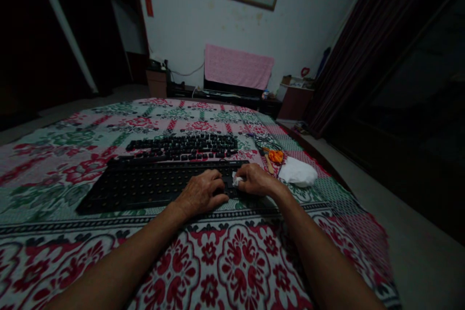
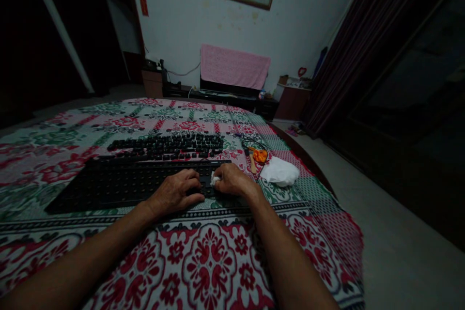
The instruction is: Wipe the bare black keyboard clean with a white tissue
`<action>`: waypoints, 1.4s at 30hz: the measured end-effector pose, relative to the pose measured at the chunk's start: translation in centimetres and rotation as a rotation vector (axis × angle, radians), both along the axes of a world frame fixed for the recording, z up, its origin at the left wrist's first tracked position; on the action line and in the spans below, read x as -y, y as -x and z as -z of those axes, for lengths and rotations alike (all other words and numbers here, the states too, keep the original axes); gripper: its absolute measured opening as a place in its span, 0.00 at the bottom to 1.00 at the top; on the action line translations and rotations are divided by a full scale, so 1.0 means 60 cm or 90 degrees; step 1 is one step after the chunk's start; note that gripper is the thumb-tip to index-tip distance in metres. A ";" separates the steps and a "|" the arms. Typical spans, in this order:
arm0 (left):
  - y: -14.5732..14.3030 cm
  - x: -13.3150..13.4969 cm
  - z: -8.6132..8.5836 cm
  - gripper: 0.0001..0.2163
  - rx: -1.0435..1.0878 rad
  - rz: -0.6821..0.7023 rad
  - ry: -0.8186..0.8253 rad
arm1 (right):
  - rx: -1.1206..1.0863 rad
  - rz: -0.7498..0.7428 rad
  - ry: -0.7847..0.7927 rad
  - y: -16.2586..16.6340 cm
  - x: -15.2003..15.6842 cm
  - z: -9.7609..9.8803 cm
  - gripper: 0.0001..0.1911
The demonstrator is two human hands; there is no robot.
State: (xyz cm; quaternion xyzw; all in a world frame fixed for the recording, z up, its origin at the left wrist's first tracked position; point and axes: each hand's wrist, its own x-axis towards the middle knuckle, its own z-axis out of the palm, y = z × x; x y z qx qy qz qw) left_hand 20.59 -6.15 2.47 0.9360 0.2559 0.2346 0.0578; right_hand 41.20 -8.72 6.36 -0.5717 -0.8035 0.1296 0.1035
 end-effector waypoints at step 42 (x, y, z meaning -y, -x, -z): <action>-0.001 -0.004 0.004 0.12 -0.012 -0.002 -0.001 | 0.052 0.167 -0.199 0.005 -0.026 0.043 0.10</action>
